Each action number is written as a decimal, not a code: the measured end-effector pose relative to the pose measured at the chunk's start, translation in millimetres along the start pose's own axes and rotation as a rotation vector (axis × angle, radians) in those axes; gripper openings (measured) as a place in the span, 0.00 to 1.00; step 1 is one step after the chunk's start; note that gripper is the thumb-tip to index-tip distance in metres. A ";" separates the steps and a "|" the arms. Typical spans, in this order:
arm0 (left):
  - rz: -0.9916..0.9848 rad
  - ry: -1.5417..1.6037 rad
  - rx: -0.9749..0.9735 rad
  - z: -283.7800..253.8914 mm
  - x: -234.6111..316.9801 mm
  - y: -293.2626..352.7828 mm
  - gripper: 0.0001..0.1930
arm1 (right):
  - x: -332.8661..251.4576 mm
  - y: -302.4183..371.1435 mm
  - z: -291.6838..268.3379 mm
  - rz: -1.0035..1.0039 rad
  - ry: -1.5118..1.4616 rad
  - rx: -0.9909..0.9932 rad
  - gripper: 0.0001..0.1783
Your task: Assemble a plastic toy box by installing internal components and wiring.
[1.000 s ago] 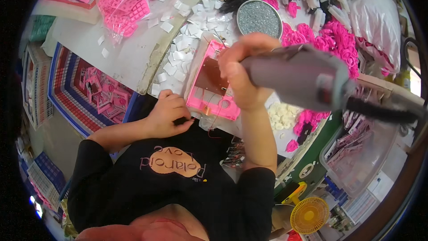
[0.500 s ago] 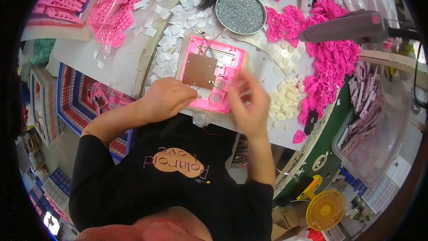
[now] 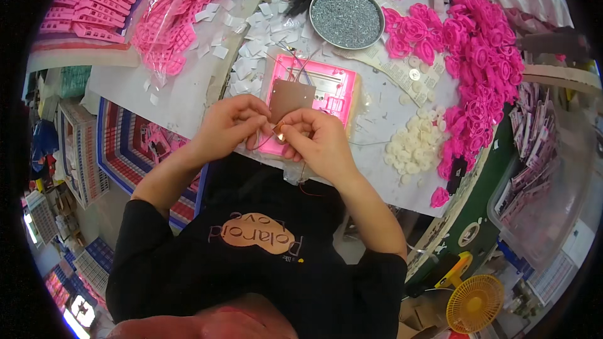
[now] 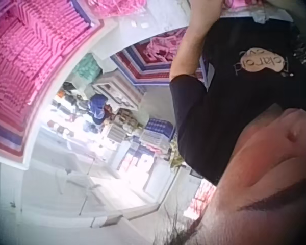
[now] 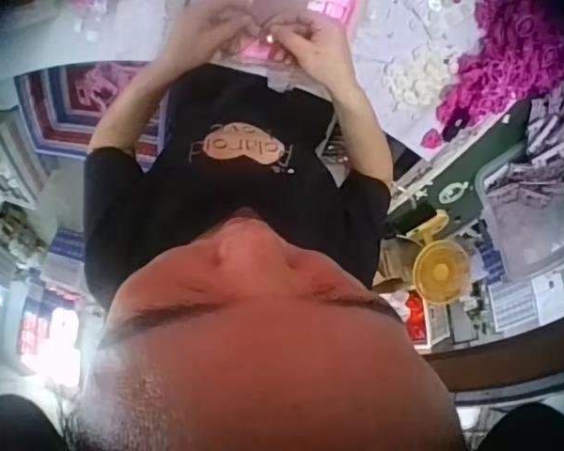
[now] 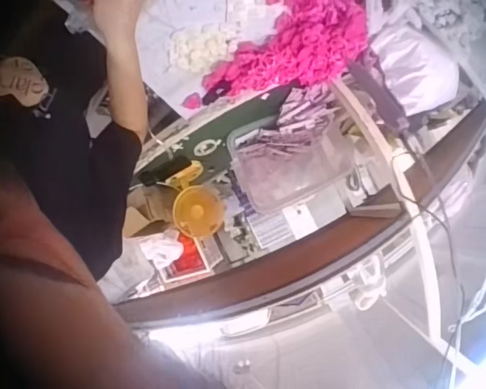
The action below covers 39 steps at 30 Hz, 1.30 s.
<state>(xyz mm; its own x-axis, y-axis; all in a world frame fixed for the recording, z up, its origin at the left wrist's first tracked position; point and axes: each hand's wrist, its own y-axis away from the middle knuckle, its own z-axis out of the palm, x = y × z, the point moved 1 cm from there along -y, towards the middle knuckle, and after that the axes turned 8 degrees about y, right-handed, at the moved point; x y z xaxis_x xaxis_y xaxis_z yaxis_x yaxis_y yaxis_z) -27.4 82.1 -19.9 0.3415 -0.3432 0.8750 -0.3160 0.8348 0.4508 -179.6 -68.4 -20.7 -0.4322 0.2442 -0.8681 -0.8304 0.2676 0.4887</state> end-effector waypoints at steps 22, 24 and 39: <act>0.399 -0.647 -0.085 7.5 -1.0 -6.0 0.03 | -7.7 -1.1 6.7 -0.219 0.588 0.100 0.05; 0.039 -0.242 -0.132 -2.4 3.0 -9.0 0.03 | -8.5 2.4 2.0 -0.163 0.536 0.107 0.05; 0.221 -0.450 -0.125 3.1 9.5 -3.7 0.04 | -5.6 0.4 -0.5 -0.158 0.452 0.079 0.06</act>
<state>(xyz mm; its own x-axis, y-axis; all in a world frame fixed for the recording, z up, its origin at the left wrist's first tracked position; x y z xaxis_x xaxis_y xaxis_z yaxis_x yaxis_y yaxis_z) -25.7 74.5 -12.7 -0.1449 -0.2811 0.9487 -0.2198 0.9440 0.2461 -177.7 -70.1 -15.7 -0.4265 -0.2301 -0.8747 -0.8767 0.3428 0.3374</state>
